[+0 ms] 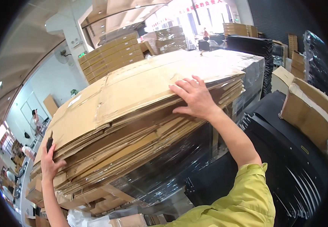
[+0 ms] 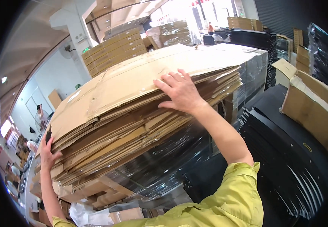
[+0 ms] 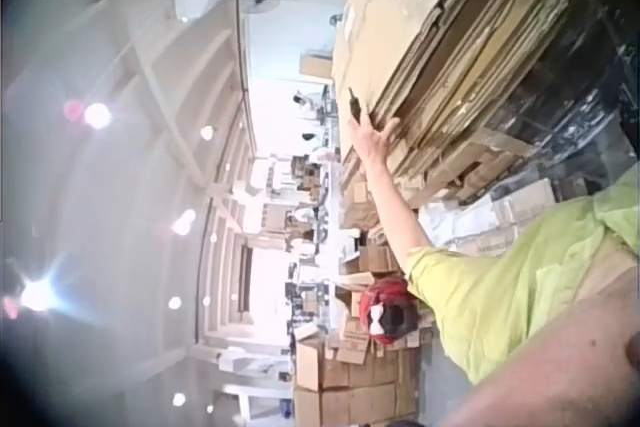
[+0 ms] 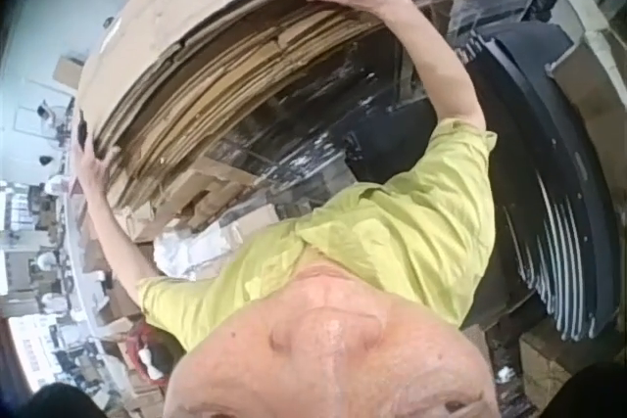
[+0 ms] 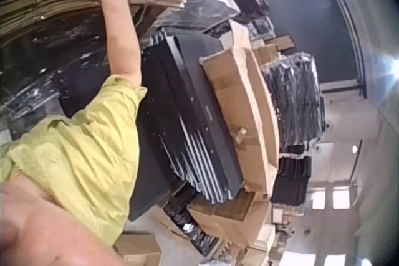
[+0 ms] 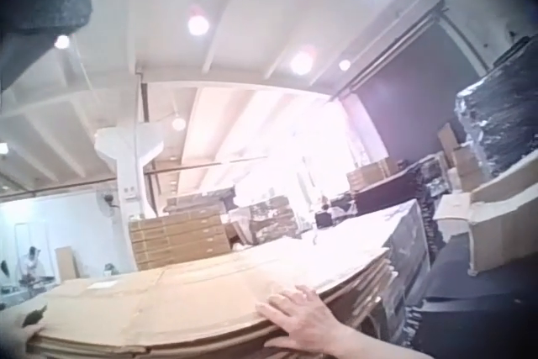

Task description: Breaking down and flattening cardboard boxes using a utility knife in a warehouse.

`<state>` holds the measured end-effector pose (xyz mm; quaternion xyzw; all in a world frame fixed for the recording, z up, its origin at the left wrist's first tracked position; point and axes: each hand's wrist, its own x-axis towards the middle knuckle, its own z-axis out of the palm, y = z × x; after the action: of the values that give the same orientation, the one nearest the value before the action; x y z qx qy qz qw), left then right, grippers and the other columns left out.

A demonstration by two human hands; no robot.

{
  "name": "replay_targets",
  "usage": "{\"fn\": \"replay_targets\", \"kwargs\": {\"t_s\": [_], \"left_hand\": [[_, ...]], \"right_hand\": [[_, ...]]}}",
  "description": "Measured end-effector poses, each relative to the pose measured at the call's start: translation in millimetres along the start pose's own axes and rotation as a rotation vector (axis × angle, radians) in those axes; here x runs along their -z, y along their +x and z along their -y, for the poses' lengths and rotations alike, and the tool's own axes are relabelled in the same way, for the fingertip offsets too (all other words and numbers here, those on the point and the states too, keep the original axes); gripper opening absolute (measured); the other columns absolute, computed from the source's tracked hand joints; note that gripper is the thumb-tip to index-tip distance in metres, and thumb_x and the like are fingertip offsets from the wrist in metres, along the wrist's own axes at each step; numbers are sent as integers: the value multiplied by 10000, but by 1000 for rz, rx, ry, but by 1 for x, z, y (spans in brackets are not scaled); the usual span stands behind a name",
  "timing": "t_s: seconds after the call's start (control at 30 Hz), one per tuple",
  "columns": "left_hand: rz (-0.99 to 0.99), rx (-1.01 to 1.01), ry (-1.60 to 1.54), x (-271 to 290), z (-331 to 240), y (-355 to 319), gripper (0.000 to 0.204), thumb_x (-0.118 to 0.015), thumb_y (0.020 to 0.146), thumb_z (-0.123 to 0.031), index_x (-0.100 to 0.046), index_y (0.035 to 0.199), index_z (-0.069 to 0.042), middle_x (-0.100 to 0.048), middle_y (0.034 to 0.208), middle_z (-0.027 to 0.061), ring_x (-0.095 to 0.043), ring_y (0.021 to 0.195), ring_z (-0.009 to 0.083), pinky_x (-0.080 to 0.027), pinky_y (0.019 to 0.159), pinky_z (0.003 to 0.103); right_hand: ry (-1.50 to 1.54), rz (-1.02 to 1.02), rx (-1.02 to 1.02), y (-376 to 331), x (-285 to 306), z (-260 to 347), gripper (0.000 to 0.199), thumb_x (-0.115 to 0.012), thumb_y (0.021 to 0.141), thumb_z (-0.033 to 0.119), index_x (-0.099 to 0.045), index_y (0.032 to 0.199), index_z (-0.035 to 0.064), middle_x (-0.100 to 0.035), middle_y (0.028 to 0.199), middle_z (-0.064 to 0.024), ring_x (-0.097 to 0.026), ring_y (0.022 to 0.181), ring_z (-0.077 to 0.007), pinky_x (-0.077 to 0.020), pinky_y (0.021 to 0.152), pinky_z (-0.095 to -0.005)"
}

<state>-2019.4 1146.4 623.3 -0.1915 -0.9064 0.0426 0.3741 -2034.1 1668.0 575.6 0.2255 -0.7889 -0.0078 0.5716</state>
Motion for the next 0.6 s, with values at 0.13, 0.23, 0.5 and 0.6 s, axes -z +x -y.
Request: {"fn": "replay_targets", "kwargs": {"t_s": [0.13,0.23,0.5,0.6], "left_hand": [[-5,-44,156,-7,-9,-6,841,-786,379,-258,-458,1119,-28,-389,1207,166,-406,1080,341,-374,875,391],[-116,-129,115,-36,-6,11,740,-772,428,-225,-491,1093,-62,-404,1205,148,-430,1062,323,-373,874,387],[-303,-278,328,-6,-41,2,324,-580,587,-37,-585,910,-58,-506,1055,116,-529,820,255,-453,665,331],[-218,-253,267,2,-74,3,472,-676,537,-127,-556,990,-77,-478,1103,112,-505,840,257,-428,707,334]], "right_hand": [[-34,-36,-45,-3,-34,-31,246,-503,644,7,-523,877,84,-535,803,-78,-513,781,-254,-399,741,-360],[12,16,-60,-21,-40,-62,430,-498,526,-69,-514,939,53,-534,892,-98,-488,881,-293,-379,767,-384],[22,-22,-36,-16,-40,-90,476,-474,521,-75,-522,980,41,-541,946,-113,-485,920,-292,-365,813,-359],[-42,-32,-124,-35,-34,-102,493,-485,520,-86,-515,994,48,-534,981,-110,-477,954,-283,-355,829,-357]]}}
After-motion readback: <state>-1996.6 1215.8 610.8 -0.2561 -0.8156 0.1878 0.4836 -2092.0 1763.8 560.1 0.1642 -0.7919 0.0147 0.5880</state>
